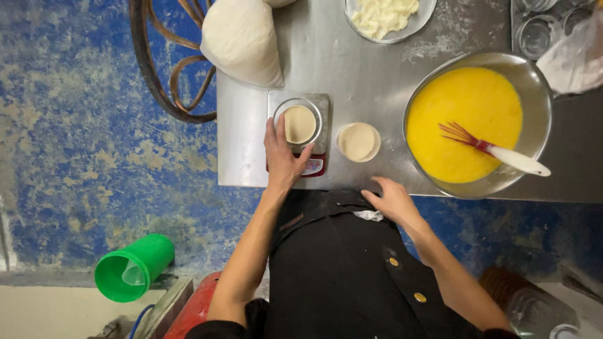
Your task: The person weighs powder in small cups using a digital scale and then whisks a yellow batter in a large metal bowl.
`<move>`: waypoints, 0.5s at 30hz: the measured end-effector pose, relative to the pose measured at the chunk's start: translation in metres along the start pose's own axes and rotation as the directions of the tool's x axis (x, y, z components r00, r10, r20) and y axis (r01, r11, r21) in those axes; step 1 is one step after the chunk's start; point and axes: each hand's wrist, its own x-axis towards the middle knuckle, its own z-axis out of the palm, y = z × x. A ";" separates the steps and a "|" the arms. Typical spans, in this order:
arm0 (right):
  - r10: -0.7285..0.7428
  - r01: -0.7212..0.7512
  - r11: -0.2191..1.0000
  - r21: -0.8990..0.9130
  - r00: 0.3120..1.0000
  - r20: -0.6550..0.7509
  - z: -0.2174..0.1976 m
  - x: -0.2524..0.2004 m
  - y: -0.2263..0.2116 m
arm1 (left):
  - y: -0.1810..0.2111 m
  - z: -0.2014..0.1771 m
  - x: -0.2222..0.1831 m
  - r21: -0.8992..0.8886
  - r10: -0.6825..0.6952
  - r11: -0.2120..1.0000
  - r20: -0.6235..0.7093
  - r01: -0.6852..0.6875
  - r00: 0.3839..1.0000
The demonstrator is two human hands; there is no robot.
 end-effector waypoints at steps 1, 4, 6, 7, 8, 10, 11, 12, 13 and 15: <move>0.141 -0.149 0.986 0.077 0.984 0.107 -0.014 -0.008 -0.011 | 0.000 0.002 0.003 0.037 -0.017 0.999 0.022 0.016 1.000; -0.068 0.062 0.987 0.149 0.997 0.033 -0.059 -0.020 -0.048 | 0.003 0.008 0.011 0.120 -0.033 0.992 0.050 0.027 0.998; -0.147 0.147 0.966 0.214 0.989 -0.017 -0.082 -0.026 -0.067 | 0.004 0.012 0.012 0.161 -0.028 0.987 0.069 0.016 0.997; -0.223 0.233 0.937 0.262 0.973 -0.066 -0.091 -0.025 -0.074 | 0.004 0.013 0.013 0.197 -0.035 0.980 0.076 0.020 0.997; -0.218 0.230 0.936 0.268 0.973 -0.076 -0.098 -0.019 -0.079 | 0.004 0.015 0.017 0.232 -0.043 0.972 0.082 0.022 0.996; -0.256 0.286 0.921 0.265 0.956 -0.143 -0.102 -0.017 -0.085 | 0.002 0.019 0.018 0.250 -0.068 0.967 0.087 0.044 0.994; -0.241 0.273 0.923 0.272 0.960 -0.144 -0.103 -0.016 -0.087 | 0.002 0.020 0.018 0.261 -0.090 0.963 0.076 0.067 0.993; -0.237 0.263 0.930 0.255 0.963 -0.130 -0.104 -0.016 -0.088 | 0.001 0.019 0.016 0.261 -0.089 0.963 0.092 0.062 0.992; -0.239 0.261 0.937 0.231 0.963 -0.122 -0.105 -0.015 -0.089 | 0.001 0.019 0.018 0.265 -0.090 0.962 0.094 0.062 0.992; -0.231 0.261 0.937 0.232 0.962 -0.148 -0.105 -0.017 -0.093 | 0.000 0.017 0.023 0.268 -0.078 0.962 0.097 0.050 0.992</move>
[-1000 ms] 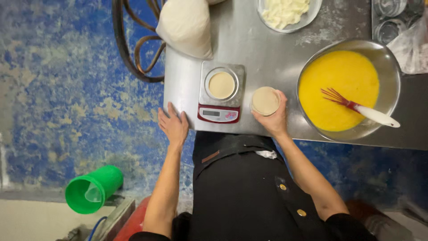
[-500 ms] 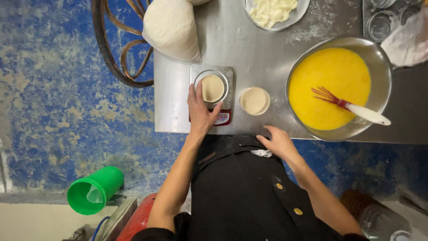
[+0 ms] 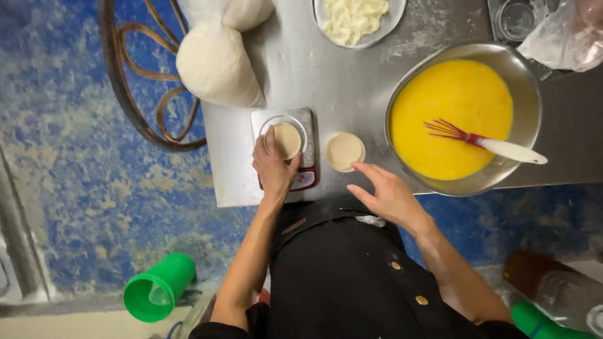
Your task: The person weighs powder in small cups using a digital scale and then whisks a yellow batter in a large metal bowl.
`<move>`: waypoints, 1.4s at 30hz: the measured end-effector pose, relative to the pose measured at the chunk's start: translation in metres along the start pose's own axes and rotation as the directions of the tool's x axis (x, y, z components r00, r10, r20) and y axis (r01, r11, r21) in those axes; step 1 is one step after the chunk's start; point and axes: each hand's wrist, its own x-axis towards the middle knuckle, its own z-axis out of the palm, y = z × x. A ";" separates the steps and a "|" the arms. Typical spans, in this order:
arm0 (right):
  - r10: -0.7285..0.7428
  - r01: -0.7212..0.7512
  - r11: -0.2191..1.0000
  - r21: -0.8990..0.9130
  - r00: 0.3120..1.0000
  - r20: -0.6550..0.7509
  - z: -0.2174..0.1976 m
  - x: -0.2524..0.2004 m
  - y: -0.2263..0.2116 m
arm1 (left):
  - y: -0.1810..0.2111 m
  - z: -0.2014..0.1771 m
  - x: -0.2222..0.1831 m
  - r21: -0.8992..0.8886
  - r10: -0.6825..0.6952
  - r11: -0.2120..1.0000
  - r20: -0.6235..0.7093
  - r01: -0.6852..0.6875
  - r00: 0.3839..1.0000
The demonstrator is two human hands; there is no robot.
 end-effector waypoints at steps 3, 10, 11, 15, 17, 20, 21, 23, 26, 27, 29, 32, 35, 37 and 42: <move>-0.038 0.038 0.999 -0.002 0.996 -0.081 0.007 0.007 -0.009 | -0.006 -0.012 0.004 -0.004 0.010 1.000 0.080 -0.010 0.997; -0.015 0.030 0.997 0.068 0.976 -0.218 0.048 0.007 -0.057 | -0.085 -0.039 -0.004 -0.104 0.101 0.989 -0.032 -0.104 0.994; -0.006 0.023 0.997 0.072 0.975 -0.224 0.055 0.007 -0.062 | -0.103 -0.040 -0.005 -0.103 0.032 0.994 -0.051 -0.037 0.998; -0.014 0.007 0.999 -0.031 0.968 -0.252 0.080 0.002 -0.078 | -0.162 -0.047 -0.010 -0.035 -0.012 0.999 -0.023 0.011 1.000; -0.025 0.010 0.999 -0.052 0.958 -0.286 0.091 0.000 -0.083 | -0.178 -0.048 -0.011 -0.027 0.032 0.999 0.032 -0.032 0.999; 0.045 -0.049 0.999 -0.001 0.934 -0.356 0.105 -0.008 -0.092 | -0.182 -0.054 -0.012 -0.020 0.060 0.998 0.076 -0.058 0.995; 0.077 -0.072 0.997 0.026 0.916 -0.393 0.109 -0.011 -0.095 | -0.184 -0.059 -0.012 -0.027 0.065 0.998 0.089 -0.063 0.994; 0.106 -0.099 0.994 0.038 0.896 -0.431 0.113 -0.009 -0.097 | -0.184 -0.062 -0.008 -0.061 0.080 0.995 0.110 -0.074 0.991; 0.168 -0.144 0.986 0.087 0.851 -0.497 0.128 -0.008 -0.100 | -0.190 -0.067 -0.006 -0.084 0.087 0.994 0.143 -0.075 0.986; 0.145 -0.138 0.989 0.052 0.856 -0.497 0.134 -0.007 -0.100 | -0.192 -0.070 -0.009 -0.084 0.087 0.994 0.150 -0.075 0.985; 0.110 -0.123 0.992 0.008 0.855 -0.507 0.145 -0.002 -0.101 | -0.193 -0.071 -0.008 -0.076 0.168 0.984 0.084 -0.162 0.982; 0.254 -0.187 0.961 0.204 0.890 -0.378 0.165 0.017 -0.092 | -0.193 -0.068 -0.008 -0.069 0.179 0.982 0.006 -0.178 0.984; 0.151 -0.098 0.981 0.167 0.927 -0.344 0.179 0.045 -0.068 | -0.195 -0.067 -0.009 -0.072 0.178 0.981 -0.005 -0.178 0.984; -0.022 0.026 1.000 0.002 0.899 -0.437 0.188 0.068 -0.052 | -0.194 -0.068 -0.009 -0.081 0.152 0.985 -0.020 -0.153 0.988; -0.086 -0.072 0.948 -0.310 0.879 -0.468 0.208 0.105 -0.032 | -0.193 -0.067 -0.010 -0.136 0.079 0.988 0.034 -0.074 0.996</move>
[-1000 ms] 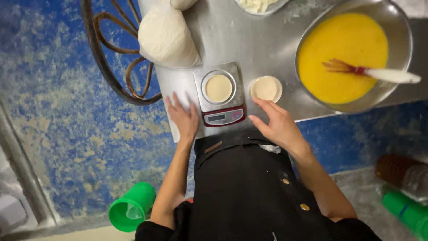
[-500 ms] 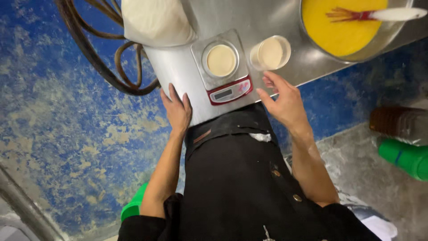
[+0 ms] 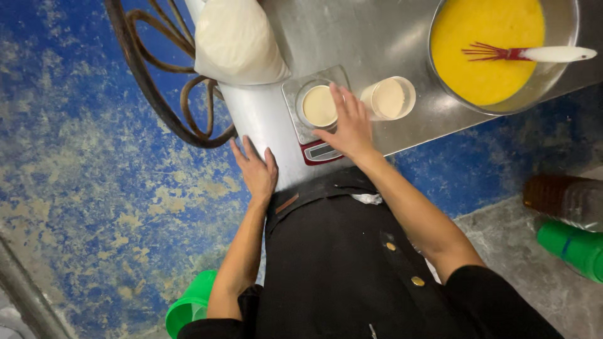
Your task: The person weighs powder in small cups using a digital scale and then whisks a yellow batter in a large metal bowl.
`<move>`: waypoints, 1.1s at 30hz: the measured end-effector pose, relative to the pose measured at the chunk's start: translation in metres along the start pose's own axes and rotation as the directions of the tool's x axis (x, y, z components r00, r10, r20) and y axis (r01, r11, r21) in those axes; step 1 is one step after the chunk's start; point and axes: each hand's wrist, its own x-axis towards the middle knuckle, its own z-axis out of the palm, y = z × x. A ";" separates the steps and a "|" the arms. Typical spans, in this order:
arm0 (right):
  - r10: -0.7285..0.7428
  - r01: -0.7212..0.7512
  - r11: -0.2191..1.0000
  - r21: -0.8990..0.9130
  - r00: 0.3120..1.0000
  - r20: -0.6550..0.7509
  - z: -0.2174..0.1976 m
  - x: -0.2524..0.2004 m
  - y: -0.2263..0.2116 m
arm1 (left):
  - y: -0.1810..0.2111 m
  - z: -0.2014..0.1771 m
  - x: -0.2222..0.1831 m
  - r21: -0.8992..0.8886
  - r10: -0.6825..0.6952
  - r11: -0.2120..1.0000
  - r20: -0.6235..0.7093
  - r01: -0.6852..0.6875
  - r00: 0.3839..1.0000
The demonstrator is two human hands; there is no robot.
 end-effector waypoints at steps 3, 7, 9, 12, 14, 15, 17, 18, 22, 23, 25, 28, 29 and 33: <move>0.025 -0.021 0.994 -0.106 0.999 0.032 0.009 0.012 -0.005 | 0.001 0.000 0.003 -0.012 0.015 1.000 -0.020 -0.016 1.000; 0.026 -0.022 0.994 -0.107 0.999 0.034 0.011 0.016 -0.001 | 0.003 0.003 0.006 -0.010 -0.020 1.000 0.010 0.020 1.000; 0.012 -0.011 0.996 -0.085 1.000 0.019 0.011 0.015 0.002 | 0.003 0.002 0.005 -0.014 -0.047 0.999 0.030 0.047 0.998; -0.005 0.004 0.999 -0.054 1.000 -0.005 0.010 0.014 0.004 | 0.005 0.003 0.005 -0.045 -0.058 0.997 0.048 0.060 0.997; -0.006 0.006 0.999 -0.042 1.000 -0.010 0.009 0.013 0.006 | 0.004 0.003 0.005 -0.025 -0.023 0.999 0.022 0.024 0.999; -0.005 0.005 0.999 -0.036 1.000 -0.006 0.008 0.013 0.006 | 0.003 0.003 0.005 -0.021 -0.024 0.999 0.027 0.025 0.999; 0.001 -0.001 1.000 -0.029 1.000 -0.003 0.007 0.015 0.006 | 0.002 0.004 0.007 0.026 -0.046 0.999 0.057 0.045 0.997; 0.021 -0.019 0.999 -0.042 0.999 0.039 0.006 0.015 0.006 | 0.001 0.005 0.006 0.026 -0.044 0.999 0.063 0.043 0.997; 0.019 -0.017 0.999 -0.033 0.998 0.068 -0.001 0.014 0.003 | -0.001 0.006 0.009 0.008 -0.033 0.999 0.049 0.033 0.998; 0.022 -0.020 0.999 -0.038 0.998 0.067 -0.006 0.010 0.003 | -0.001 0.006 0.008 0.003 -0.024 1.000 0.037 0.023 0.999; 0.009 -0.009 1.000 -0.001 0.998 0.068 -0.013 0.003 -0.002 | 0.001 0.005 0.008 -0.014 -0.018 1.000 0.037 0.018 0.999; -0.032 0.032 0.999 0.019 0.999 0.022 -0.029 -0.016 -0.007 | 0.002 0.002 0.006 -0.036 -0.027 0.999 0.041 0.028 0.999; -0.037 0.036 0.999 0.016 0.999 0.022 -0.036 -0.024 -0.007 | 0.003 0.002 0.006 -0.040 -0.040 0.998 0.048 0.042 0.998; 0.116 -0.174 0.942 0.288 0.971 0.208 -0.052 -0.056 -0.006 | 0.001 0.002 0.003 -0.077 -0.034 0.996 0.035 0.036 0.999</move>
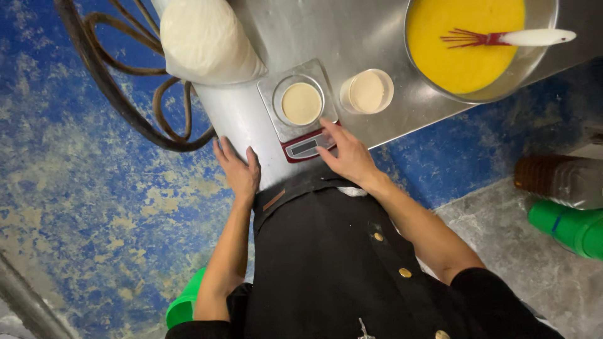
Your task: The person weighs powder in small cups using a digital scale and then whisks a yellow batter in a large metal bowl.
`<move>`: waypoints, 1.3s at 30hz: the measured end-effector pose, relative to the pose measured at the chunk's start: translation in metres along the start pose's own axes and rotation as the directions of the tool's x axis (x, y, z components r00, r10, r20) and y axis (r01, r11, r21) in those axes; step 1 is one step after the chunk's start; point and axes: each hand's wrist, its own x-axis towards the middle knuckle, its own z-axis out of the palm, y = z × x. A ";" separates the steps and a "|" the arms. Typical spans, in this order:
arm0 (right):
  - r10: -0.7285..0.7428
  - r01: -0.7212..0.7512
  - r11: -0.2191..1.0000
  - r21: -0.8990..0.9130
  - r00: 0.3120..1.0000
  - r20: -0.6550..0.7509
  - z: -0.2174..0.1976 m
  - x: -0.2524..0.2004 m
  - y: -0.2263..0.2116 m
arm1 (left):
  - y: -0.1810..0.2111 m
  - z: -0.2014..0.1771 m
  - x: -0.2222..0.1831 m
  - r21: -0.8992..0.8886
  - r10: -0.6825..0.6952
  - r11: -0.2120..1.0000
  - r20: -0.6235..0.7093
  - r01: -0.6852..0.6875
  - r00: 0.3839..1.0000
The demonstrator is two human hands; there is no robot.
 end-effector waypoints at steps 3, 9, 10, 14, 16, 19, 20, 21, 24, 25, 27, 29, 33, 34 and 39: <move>0.051 -0.050 0.996 0.074 0.999 -0.013 0.004 -0.019 0.006 | -0.006 0.001 0.000 -0.035 -0.023 0.999 0.002 0.023 1.000; 0.011 -0.005 0.998 0.059 0.995 -0.094 0.019 -0.046 0.015 | -0.006 0.006 -0.005 -0.090 -0.152 0.984 -0.010 0.151 0.988; 0.030 -0.025 0.998 0.050 0.995 -0.094 0.020 -0.049 0.016 | -0.001 0.005 -0.008 -0.015 -0.241 0.970 0.062 0.242 0.969; 0.128 -0.122 0.989 0.084 0.989 -0.076 0.019 -0.066 0.017 | 0.026 0.004 -0.024 0.273 -0.434 0.893 0.309 0.358 0.846; 0.141 -0.135 0.988 0.076 0.987 -0.073 0.019 -0.073 0.017 | 0.034 0.003 -0.033 0.271 -0.425 0.898 0.320 0.348 0.847; 0.082 -0.080 0.996 0.042 0.994 -0.071 0.019 -0.079 0.019 | 0.033 -0.001 -0.036 0.245 -0.403 0.910 0.335 0.334 0.852; 0.081 -0.078 0.996 0.040 0.994 -0.070 0.018 -0.079 0.021 | 0.030 -0.001 -0.035 0.225 -0.394 0.916 0.338 0.333 0.855; 0.093 -0.090 0.995 0.042 0.994 -0.060 0.017 -0.080 0.022 | 0.027 -0.003 -0.036 0.224 -0.397 0.915 0.336 0.337 0.854; 0.100 -0.098 0.994 0.049 0.994 -0.043 0.014 -0.077 0.030 | 0.020 -0.007 -0.045 0.199 -0.330 0.941 0.360 0.273 0.873; 0.092 -0.090 0.995 0.051 0.995 -0.046 0.011 -0.074 0.033 | 0.019 -0.008 -0.047 0.204 -0.296 0.951 0.360 0.235 0.885; 0.060 -0.058 0.996 0.064 0.997 -0.038 0.006 -0.069 0.038 | 0.019 -0.007 -0.053 0.205 -0.267 0.957 0.342 0.206 0.901; 0.012 -0.009 0.997 0.074 0.999 -0.033 -0.001 -0.058 0.038 | 0.022 -0.004 -0.063 0.265 -0.273 0.946 0.337 0.188 0.901; -0.112 0.112 0.987 0.115 0.994 -0.010 -0.009 -0.024 0.032 | 0.025 0.015 -0.080 0.335 -0.300 0.921 0.280 0.200 0.912; -0.184 0.185 0.976 0.116 0.983 -0.018 -0.012 -0.017 0.028 | 0.029 0.022 -0.084 0.333 -0.284 0.923 0.252 0.193 0.925; -0.195 0.191 0.974 0.124 0.981 0.017 -0.005 0.031 0.027 | 0.042 0.049 -0.098 0.330 -0.307 0.913 0.176 0.238 0.935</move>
